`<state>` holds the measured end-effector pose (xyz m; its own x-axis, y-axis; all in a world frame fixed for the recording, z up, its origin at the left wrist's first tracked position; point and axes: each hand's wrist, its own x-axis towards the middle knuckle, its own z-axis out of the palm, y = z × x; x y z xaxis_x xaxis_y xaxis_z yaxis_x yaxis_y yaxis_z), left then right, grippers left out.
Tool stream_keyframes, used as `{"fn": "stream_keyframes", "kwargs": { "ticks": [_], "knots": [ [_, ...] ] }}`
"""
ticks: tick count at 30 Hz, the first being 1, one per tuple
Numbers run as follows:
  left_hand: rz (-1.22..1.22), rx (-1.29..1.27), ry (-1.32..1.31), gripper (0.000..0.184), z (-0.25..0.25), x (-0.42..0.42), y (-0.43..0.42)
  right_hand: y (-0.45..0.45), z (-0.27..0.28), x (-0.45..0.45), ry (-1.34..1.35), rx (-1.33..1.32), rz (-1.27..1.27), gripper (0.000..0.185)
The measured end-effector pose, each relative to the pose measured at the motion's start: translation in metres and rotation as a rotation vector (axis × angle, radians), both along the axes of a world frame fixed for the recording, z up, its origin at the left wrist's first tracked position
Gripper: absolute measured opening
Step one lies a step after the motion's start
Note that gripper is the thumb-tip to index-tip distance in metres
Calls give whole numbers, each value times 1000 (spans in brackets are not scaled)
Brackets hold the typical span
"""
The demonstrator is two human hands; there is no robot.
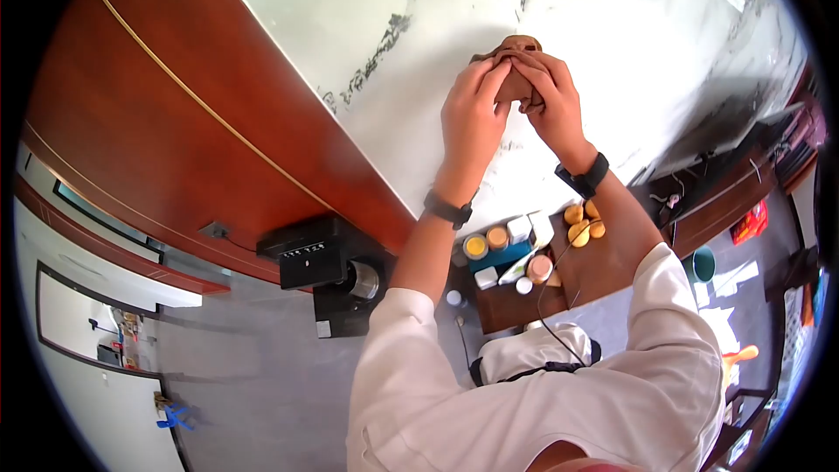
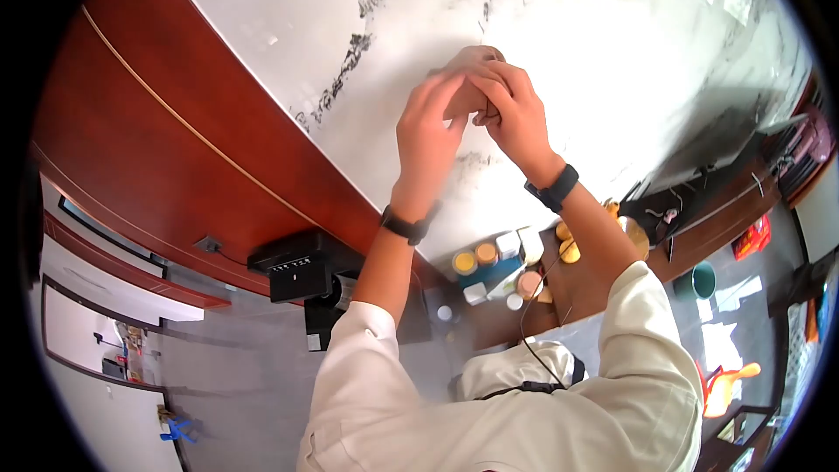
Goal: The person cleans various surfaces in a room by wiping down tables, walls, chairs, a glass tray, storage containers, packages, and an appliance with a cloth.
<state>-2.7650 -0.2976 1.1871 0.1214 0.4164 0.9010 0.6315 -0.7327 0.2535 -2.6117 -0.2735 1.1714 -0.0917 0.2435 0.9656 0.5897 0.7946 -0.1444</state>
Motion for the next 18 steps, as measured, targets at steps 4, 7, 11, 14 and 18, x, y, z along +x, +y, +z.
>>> {"fn": "stream_keyframes", "kwargs": {
  "ticks": [4,7,11,14,18],
  "knots": [
    [184,-61,5,45,-39,6,54,68,-37,-3,-36,-20,13,57],
    [271,-95,-18,45,-59,-2,53,72,-65,-20,39,-80,110,54],
    [360,-63,-9,40,-75,-30,42,75,-77,-47,23,-45,258,62],
    [401,-82,-24,40,-53,-41,34,67,-41,-62,47,-71,441,45],
    [461,-80,-82,43,-20,-47,40,67,9,-64,15,-44,491,39]
  ]
}}
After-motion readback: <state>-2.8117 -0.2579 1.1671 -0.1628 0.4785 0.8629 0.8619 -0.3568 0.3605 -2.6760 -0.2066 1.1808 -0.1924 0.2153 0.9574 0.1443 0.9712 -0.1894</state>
